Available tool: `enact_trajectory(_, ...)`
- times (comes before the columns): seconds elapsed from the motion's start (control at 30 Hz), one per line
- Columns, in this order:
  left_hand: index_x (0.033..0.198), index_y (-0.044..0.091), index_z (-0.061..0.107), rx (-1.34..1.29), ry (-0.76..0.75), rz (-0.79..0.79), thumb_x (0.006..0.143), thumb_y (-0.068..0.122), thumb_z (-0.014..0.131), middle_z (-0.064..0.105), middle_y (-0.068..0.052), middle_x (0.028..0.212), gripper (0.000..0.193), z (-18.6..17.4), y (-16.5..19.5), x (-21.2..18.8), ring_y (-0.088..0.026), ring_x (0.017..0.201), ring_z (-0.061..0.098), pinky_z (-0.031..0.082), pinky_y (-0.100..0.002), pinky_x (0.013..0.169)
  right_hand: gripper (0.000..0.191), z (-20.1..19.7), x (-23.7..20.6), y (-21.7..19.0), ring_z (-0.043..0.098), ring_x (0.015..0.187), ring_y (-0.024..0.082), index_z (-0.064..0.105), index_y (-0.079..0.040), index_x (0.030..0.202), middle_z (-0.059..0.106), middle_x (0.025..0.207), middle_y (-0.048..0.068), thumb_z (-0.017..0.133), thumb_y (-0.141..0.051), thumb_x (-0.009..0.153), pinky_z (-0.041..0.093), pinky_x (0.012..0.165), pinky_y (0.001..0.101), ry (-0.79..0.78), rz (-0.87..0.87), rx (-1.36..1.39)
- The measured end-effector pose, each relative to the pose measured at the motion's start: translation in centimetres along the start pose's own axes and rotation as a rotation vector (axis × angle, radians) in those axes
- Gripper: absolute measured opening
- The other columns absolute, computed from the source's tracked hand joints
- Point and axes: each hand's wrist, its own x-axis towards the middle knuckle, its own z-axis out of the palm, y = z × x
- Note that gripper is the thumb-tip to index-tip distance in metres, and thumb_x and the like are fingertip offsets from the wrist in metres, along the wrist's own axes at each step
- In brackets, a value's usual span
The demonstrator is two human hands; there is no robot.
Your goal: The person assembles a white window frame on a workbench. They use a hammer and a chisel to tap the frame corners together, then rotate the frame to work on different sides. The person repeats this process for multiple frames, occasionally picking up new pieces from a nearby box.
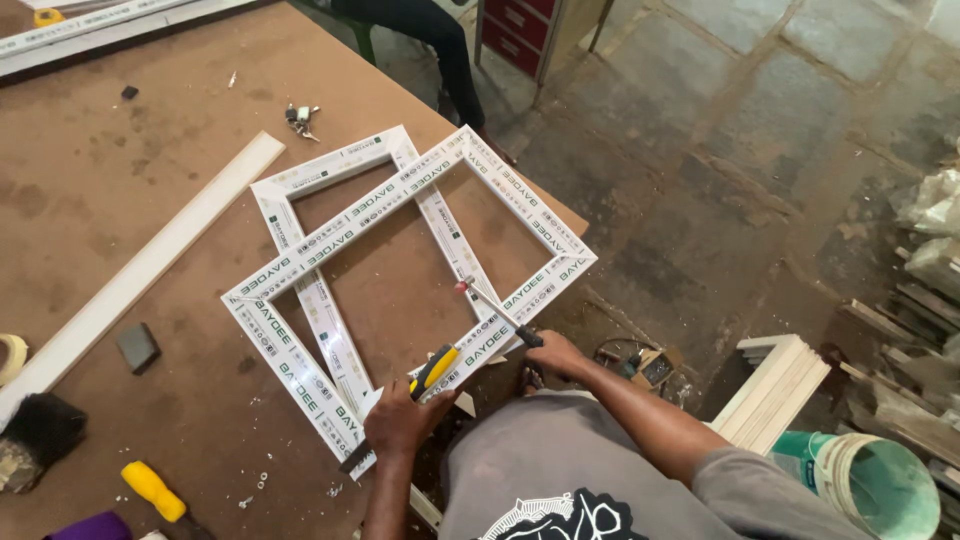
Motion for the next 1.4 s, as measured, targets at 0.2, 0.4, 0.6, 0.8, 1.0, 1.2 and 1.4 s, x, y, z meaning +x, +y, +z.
enact_trajectory(0.2, 0.091, 0.011, 0.073, -0.032, 0.039, 0.007, 0.058, 0.092, 0.063, 0.072, -0.007, 0.084, 0.088, -0.4, 0.3, 0.8, -0.030, 0.072, 0.074, 0.058, -0.043, 0.057, 0.027, -0.5, 0.7, 0.6, 0.068, 0.060, 0.024, 0.071, 0.000, 0.077, 0.069, 0.066, 0.013, 0.067, -0.026, 0.074, 0.053, 0.058, 0.0378, -0.017, 0.029, -0.009)
enact_trajectory(0.4, 0.094, 0.013, 0.074, 0.013, -0.001, -0.026, 0.059, 0.092, 0.064, 0.072, -0.006, 0.086, 0.087, 0.9, 0.1, 0.4, -0.029, 0.075, 0.074, 0.058, -0.043, 0.060, 0.030, -0.6, 2.0, 2.1, 0.072, 0.069, 0.022, 0.079, -0.007, 0.085, 0.075, 0.074, 0.008, 0.073, -0.035, 0.075, 0.055, 0.067, 0.0370, -0.060, 0.033, -0.138)
enact_trajectory(0.6, 0.104, 0.020, 0.074, 0.029, -0.004, -0.127, 0.051, 0.090, 0.068, 0.073, -0.003, 0.090, 0.088, 1.2, 1.4, 1.7, -0.029, 0.078, 0.075, 0.059, -0.045, 0.062, 0.047, -3.7, 4.7, 3.3, 0.071, 0.075, 0.027, 0.075, -0.014, 0.106, 0.074, 0.085, 0.010, 0.083, -0.046, 0.073, 0.057, 0.071, 0.0409, -0.132, -0.150, -0.164)
enact_trajectory(0.8, 0.106, 0.023, 0.075, -0.063, -0.026, -0.182, 0.044, 0.083, 0.077, 0.076, -0.001, 0.098, 0.086, 1.3, 3.3, 1.2, -0.028, 0.085, 0.075, 0.059, -0.043, 0.071, 0.050, -7.9, 6.4, 4.3, 0.072, 0.089, 0.034, 0.071, -0.011, 0.110, 0.074, 0.091, 0.017, 0.079, -0.048, 0.078, 0.057, 0.077, 0.0457, -0.281, -0.371, -0.157)
enact_trajectory(1.0, 0.110, 0.021, 0.075, 0.014, -0.108, -0.315, 0.050, 0.079, 0.083, 0.075, -0.004, 0.103, 0.084, 1.8, 3.1, 2.5, -0.028, 0.096, 0.073, 0.058, -0.042, 0.078, 0.048, -11.4, 8.3, 6.3, 0.070, 0.099, 0.038, 0.068, -0.017, 0.119, 0.074, 0.103, 0.016, 0.074, -0.046, 0.082, 0.055, 0.084, 0.0490, -0.240, -0.466, -0.421)
enact_trajectory(1.2, 0.119, 0.025, 0.073, -0.032, -0.174, -0.376, 0.052, 0.075, 0.081, 0.070, 0.000, 0.116, 0.084, 3.7, 4.8, 2.8, -0.025, 0.102, 0.073, 0.059, -0.041, 0.084, 0.050, -13.7, 8.4, 9.2, 0.067, 0.100, 0.043, 0.063, -0.013, 0.125, 0.071, 0.106, 0.022, 0.073, -0.043, 0.086, 0.053, 0.086, 0.0516, -0.300, -0.513, -0.273)
enact_trajectory(1.4, 0.128, 0.022, 0.071, 0.119, 0.051, -0.456, 0.061, 0.068, 0.080, 0.064, -0.002, 0.130, 0.082, 5.4, 6.9, -0.3, -0.029, 0.106, 0.071, 0.059, -0.045, 0.084, 0.045, -14.9, 9.8, 9.4, 0.071, 0.094, 0.040, 0.066, -0.011, 0.114, 0.073, 0.094, 0.020, 0.070, -0.045, 0.085, 0.054, 0.082, 0.0490, -0.526, -0.449, -0.294)
